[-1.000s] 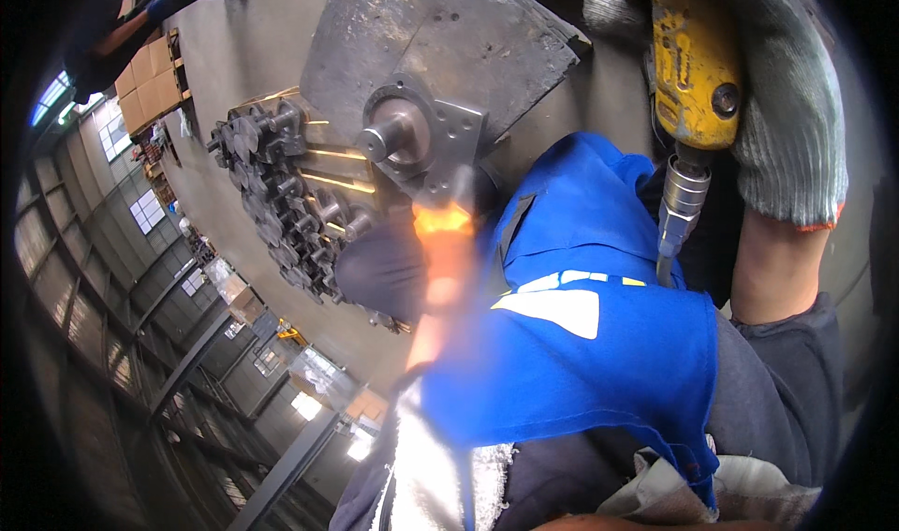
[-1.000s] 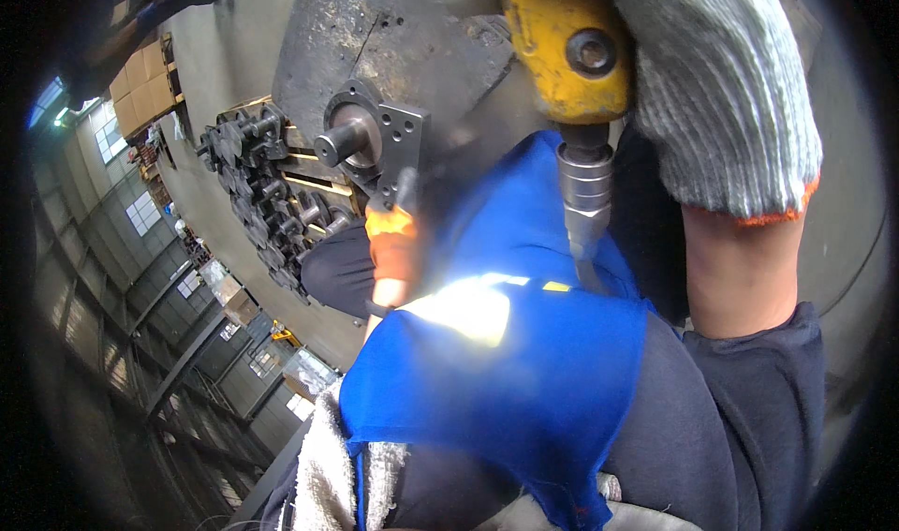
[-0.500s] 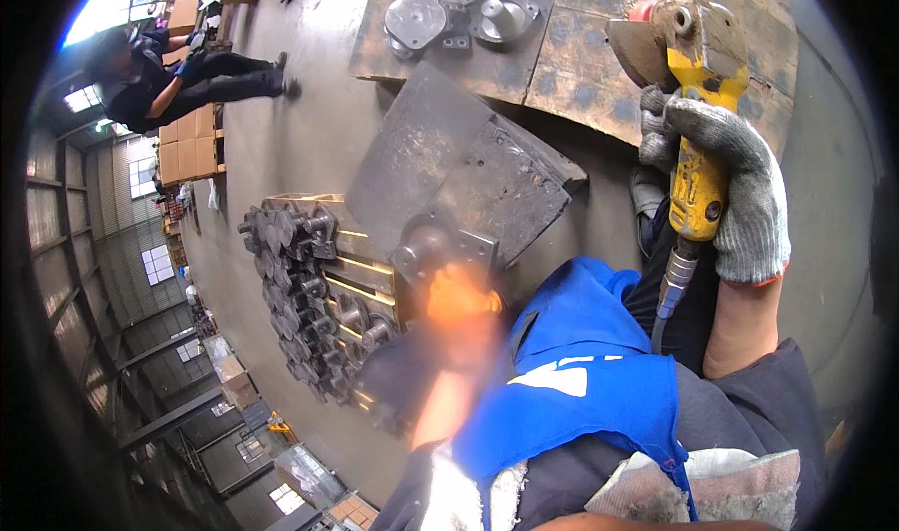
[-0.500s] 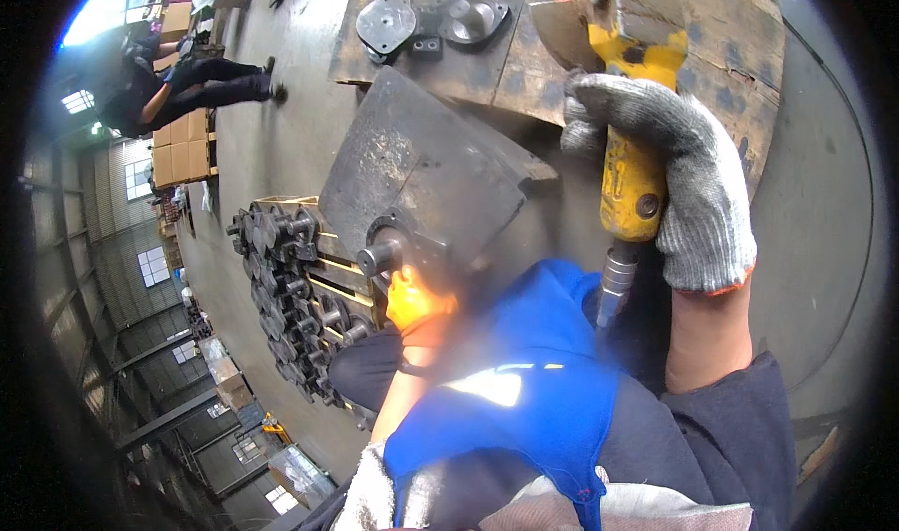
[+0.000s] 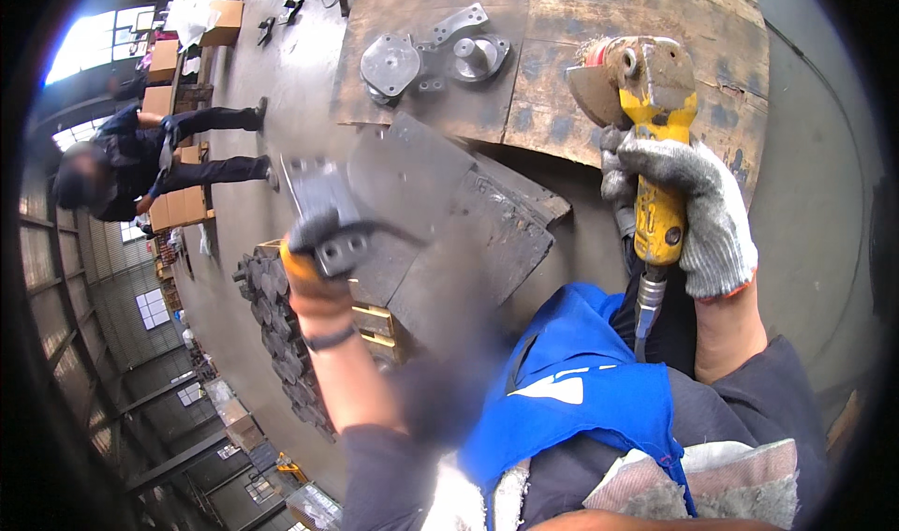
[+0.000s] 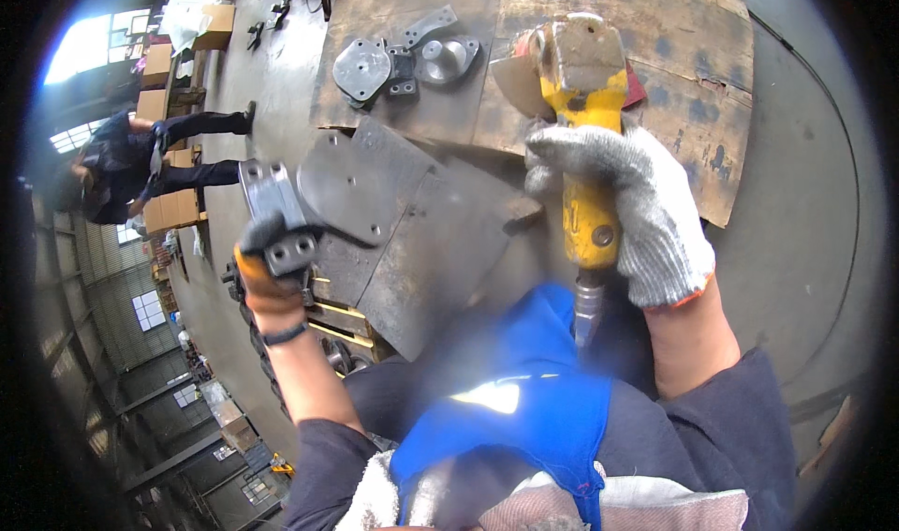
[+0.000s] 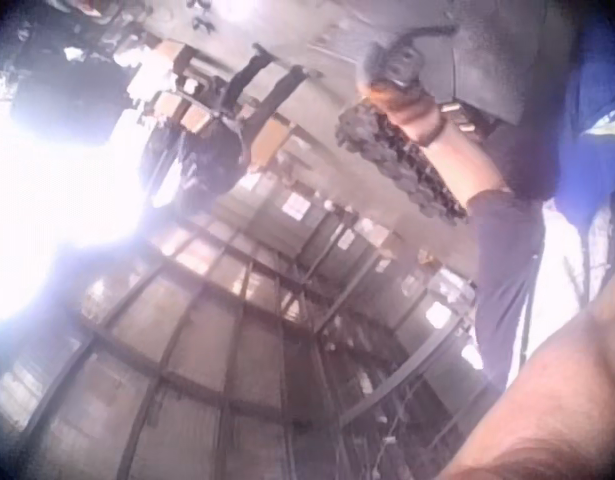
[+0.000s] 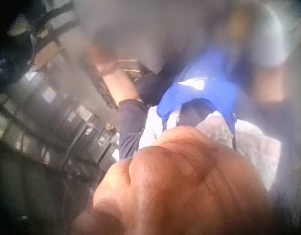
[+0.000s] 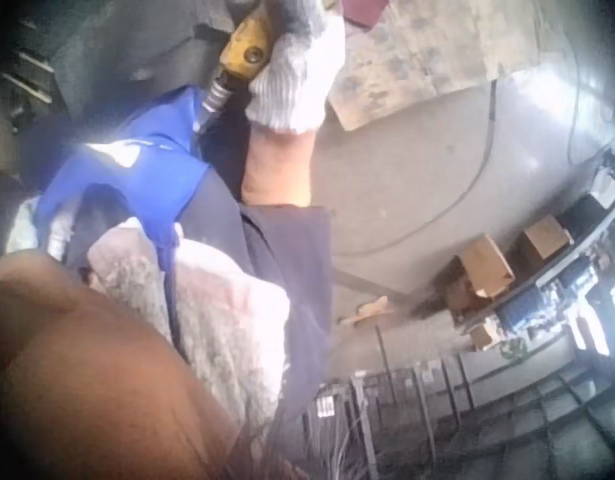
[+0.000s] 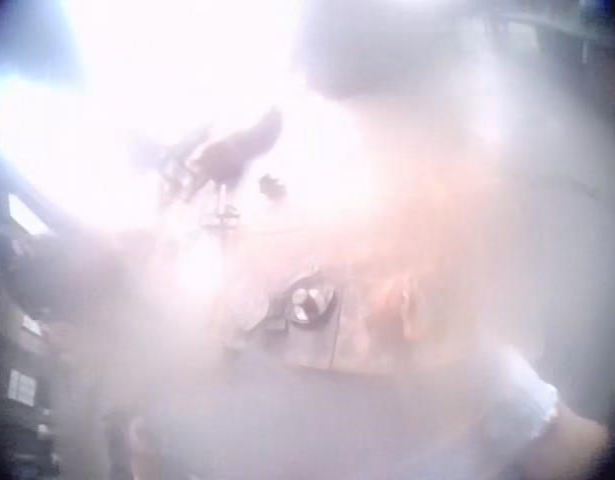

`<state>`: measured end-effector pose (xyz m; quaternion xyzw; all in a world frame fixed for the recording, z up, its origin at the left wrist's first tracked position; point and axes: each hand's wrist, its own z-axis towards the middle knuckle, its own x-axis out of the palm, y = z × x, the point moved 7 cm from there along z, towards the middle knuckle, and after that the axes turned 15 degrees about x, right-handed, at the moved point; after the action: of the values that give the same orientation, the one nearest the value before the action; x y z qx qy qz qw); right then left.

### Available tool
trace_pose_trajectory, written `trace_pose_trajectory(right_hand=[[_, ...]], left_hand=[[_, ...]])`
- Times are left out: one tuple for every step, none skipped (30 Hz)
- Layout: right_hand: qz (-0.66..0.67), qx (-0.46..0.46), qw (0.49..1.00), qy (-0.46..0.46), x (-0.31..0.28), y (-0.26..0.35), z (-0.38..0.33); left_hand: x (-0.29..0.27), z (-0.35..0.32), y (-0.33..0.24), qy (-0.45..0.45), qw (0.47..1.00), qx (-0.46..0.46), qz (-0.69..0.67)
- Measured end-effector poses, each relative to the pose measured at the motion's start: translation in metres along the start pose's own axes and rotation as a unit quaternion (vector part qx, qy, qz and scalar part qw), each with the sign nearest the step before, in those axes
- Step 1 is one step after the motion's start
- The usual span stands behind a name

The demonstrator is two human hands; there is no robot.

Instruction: The person sits on the floor and uses a handheld angle grinder to smooth the surface of metal parts. They pick up a part, grind it, and place it on a wooden pallet before repeating the process with another part.

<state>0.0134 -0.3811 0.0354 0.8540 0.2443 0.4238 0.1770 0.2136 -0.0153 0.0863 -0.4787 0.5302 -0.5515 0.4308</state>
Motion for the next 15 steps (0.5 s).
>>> trace_pose_trajectory(right_hand=[[0.008,0.007,1.0,0.001,0.002,-0.001,0.002],[0.013,0.01,1.0,-0.006,0.002,-0.002,0.004],[0.022,0.02,1.0,-0.004,0.005,-0.002,0.006],[0.022,0.025,0.999,-0.01,0.007,0.001,0.008],[0.024,0.025,0.999,-0.025,0.005,0.005,0.007],[0.02,0.033,0.998,-0.039,0.005,0.008,0.009],[0.015,0.043,0.997,-0.057,0.003,0.01,0.01],[0.021,0.006,0.998,-0.064,-0.002,0.013,0.01],[0.03,0.01,0.997,-0.072,-0.005,0.014,0.011],[0.016,-0.01,0.995,-0.097,-0.008,0.018,0.008],[-0.001,-0.027,0.993,-0.118,-0.008,0.021,0.006],[-0.009,-0.022,0.993,-0.116,-0.01,0.023,0.006],[-0.049,-0.042,0.989,-0.133,-0.01,0.025,0.004],[-0.099,-0.052,0.983,-0.149,-0.01,0.027,0.004],[-0.15,-0.057,0.974,-0.159,-0.01,0.03,0.004]], left_hand=[[-0.004,0.034,0.013,0.036,0.997,-0.055,-0.03],[0.021,0.065,0.034,0.038,0.99,-0.114,-0.071],[0.032,0.097,0.041,0.116,0.989,-0.088,-0.039],[0.046,0.129,0.05,0.194,0.979,-0.054,-0.01],[0.078,0.148,0.059,0.179,0.978,-0.105,-0.034],[0.086,0.171,0.071,0.175,0.979,-0.099,-0.021],[0.092,0.193,0.09,0.172,0.98,-0.097,-0.01],[0.103,0.218,0.117,0.184,0.977,-0.105,0.008],[0.104,0.234,0.134,0.185,0.976,-0.109,0.032],[0.123,0.246,0.148,0.166,0.979,-0.108,0.038],[0.108,0.277,0.185,0.1,0.977,-0.179,0.063],[0.096,0.307,0.223,0.057,0.972,-0.219,0.067],[0.087,0.337,0.261,0.027,0.966,-0.252,0.051],[0.075,0.362,0.295,0.0,0.958,-0.285,0.028],[0.058,0.385,0.318,-0.018,0.955,-0.297,0.014]])
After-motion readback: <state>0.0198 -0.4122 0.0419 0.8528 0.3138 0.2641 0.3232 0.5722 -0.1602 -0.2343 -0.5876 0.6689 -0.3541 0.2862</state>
